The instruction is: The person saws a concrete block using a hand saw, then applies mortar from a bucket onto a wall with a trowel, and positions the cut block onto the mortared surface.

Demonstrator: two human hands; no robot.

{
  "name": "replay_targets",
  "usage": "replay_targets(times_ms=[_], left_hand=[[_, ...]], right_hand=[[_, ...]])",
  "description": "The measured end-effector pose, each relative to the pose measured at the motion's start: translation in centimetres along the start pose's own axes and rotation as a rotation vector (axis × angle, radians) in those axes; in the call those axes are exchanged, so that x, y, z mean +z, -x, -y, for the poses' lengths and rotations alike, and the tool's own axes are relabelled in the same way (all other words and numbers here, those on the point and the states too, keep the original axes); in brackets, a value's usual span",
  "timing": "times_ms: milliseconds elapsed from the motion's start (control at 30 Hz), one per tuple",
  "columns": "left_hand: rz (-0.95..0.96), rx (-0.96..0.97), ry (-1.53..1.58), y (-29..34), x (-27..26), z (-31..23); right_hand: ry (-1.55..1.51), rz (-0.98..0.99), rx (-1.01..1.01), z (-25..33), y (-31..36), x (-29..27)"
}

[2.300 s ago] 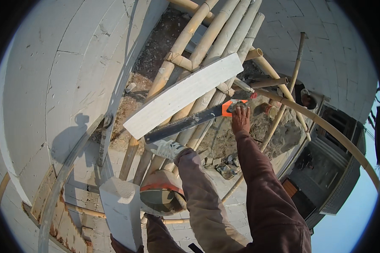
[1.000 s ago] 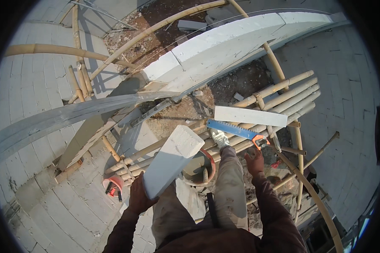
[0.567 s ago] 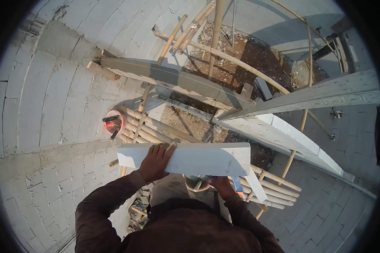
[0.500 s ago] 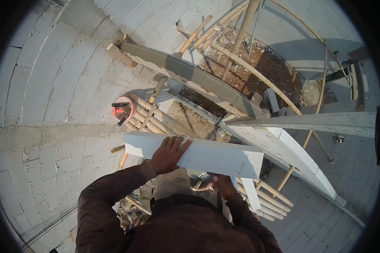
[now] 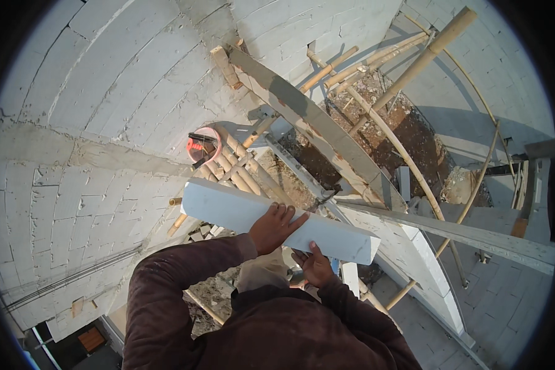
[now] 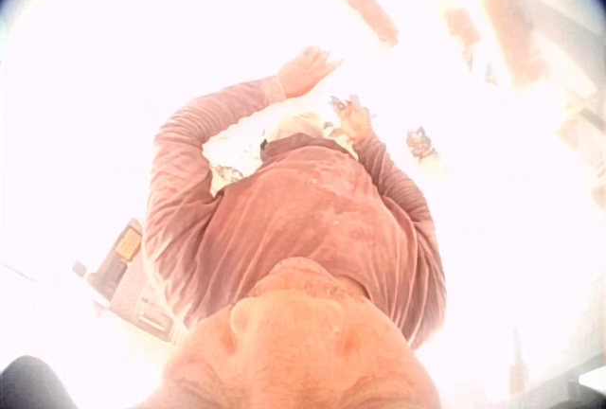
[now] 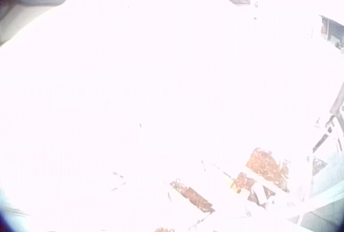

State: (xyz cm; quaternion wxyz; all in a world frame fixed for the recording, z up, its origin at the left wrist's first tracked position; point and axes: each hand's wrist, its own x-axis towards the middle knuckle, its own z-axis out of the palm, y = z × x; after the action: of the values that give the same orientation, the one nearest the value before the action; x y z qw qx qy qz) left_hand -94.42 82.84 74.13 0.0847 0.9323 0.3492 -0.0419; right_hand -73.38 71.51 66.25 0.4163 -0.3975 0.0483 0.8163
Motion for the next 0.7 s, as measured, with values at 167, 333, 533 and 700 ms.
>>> replay_targets(times_ms=[167, 333, 533, 700], left_hand=[[-0.068, -0.049, 0.004, 1.9, -0.4, -0.1], [-0.140, -0.151, 0.087, 2.3, -0.9, -0.2], [-0.293, -0.230, 0.070, 2.4, -0.7, 0.5], [-0.544, -0.318, 0.252, 3.1, 2.4, 1.8]], right_hand=[[0.006, 0.076, -0.075, 0.0, 0.3, 0.7], [0.139, 0.044, -0.178, 2.0, 0.3, 2.4], [0.477, -0.003, -0.352, 4.8, 0.8, 5.6], [1.056, -0.129, -0.549, 6.0, 1.0, 11.0]])
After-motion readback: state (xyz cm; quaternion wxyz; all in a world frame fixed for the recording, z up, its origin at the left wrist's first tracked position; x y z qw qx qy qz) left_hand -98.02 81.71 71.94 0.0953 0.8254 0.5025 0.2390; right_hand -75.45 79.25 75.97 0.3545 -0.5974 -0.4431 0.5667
